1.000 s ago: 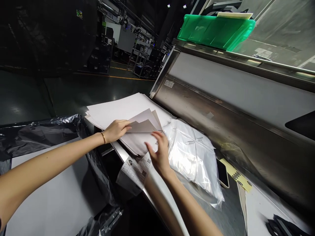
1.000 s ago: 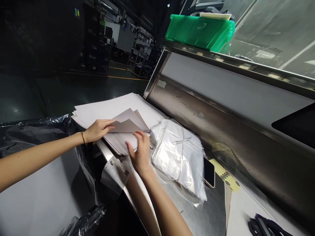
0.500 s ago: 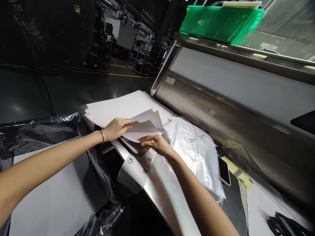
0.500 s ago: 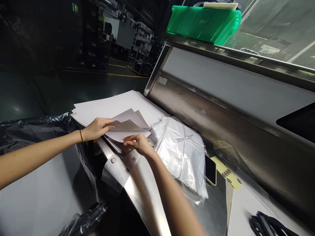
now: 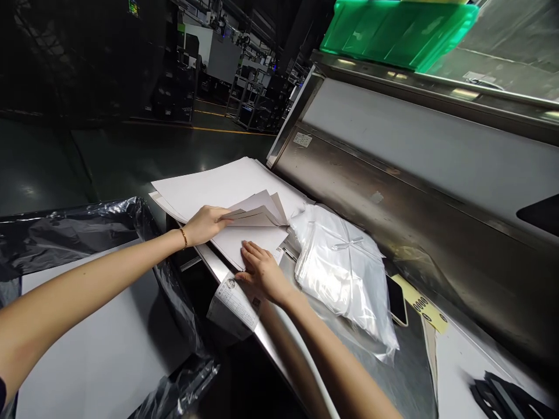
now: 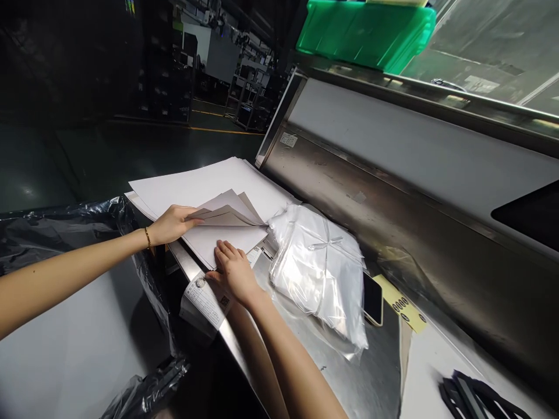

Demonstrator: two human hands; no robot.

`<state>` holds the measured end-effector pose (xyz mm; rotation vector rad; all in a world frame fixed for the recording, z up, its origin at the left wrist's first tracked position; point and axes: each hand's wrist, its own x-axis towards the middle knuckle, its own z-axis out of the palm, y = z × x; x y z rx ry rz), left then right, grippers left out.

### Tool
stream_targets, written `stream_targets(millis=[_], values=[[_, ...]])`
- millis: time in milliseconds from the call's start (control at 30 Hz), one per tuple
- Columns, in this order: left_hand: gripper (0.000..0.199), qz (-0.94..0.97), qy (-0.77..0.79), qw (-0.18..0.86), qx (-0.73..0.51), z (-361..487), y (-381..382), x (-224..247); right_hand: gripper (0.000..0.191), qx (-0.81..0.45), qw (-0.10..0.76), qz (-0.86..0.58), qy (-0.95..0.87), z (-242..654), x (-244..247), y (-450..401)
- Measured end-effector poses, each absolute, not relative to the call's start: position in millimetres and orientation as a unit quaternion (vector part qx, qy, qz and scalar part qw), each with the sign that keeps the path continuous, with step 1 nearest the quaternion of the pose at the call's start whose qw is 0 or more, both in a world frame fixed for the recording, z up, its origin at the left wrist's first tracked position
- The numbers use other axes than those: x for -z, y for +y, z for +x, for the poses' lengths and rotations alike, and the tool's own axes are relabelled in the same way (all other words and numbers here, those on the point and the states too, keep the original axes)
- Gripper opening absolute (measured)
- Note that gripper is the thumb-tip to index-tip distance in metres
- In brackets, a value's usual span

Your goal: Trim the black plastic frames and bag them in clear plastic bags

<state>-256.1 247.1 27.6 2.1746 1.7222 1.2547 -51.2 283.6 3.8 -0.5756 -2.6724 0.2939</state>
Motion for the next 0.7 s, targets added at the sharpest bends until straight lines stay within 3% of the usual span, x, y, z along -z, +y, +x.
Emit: stream_targets(millis=[167, 467, 700], values=[[0.02, 0.714, 0.562, 0.05, -0.415, -253.9, 240.7, -35.2, 0.028, -0.146, 0.138, -0.201, -0.959, -47.2, -2.4, 290.7], [0.018, 0.714, 0.555, 0.057, -0.424, -254.3, 238.2, -34.4, 0.018, -0.367, 0.11, -0.262, -0.886, -51.3, -28.3, 300.2], [0.019, 0.716, 0.544, 0.064, -0.432, -253.5, 238.4, -31.5, 0.022, -0.479, 0.054, -0.36, -0.799, -64.1, -26.9, 310.8]])
